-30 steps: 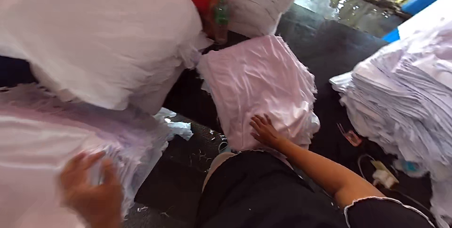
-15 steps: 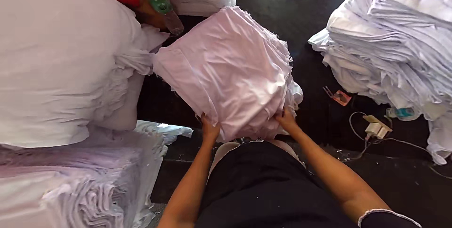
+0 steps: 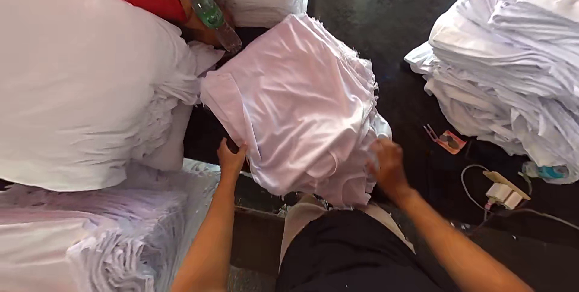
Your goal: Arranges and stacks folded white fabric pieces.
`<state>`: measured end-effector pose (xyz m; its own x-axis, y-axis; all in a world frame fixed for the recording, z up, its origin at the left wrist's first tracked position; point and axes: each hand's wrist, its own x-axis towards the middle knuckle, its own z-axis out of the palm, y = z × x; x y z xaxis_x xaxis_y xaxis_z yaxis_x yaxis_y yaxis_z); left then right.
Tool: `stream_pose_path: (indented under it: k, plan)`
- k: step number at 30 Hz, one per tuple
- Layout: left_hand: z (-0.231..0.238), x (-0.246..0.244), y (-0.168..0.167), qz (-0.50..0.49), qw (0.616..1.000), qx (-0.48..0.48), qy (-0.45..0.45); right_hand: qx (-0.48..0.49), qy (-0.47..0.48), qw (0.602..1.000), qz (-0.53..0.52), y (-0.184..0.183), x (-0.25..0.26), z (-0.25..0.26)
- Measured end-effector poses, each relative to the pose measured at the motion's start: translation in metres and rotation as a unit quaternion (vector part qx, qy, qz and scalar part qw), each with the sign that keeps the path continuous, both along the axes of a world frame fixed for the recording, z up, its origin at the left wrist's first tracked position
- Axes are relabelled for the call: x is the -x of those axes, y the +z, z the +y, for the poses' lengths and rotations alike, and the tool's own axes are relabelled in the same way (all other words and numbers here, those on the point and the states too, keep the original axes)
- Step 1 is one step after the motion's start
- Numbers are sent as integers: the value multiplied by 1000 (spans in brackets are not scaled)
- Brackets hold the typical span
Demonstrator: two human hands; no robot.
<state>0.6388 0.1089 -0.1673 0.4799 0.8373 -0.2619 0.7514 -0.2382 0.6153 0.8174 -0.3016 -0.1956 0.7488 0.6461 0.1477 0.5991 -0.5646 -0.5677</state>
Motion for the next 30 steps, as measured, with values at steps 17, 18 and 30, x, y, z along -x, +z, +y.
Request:
stream_pose_path:
  k: [17, 18, 30]
  plan:
    - [129, -116, 0, 125, 974, -128, -138, 17, 342, 926, -160, -88, 7, 47]
    - [124, -108, -4, 117, 975, -133, -134, 24, 356, 921, -156, -89, 1, 44]
    - [117, -13, -44, -135, 950, 45, 278, 33, 357, 898, -256, -103, -41, 30]
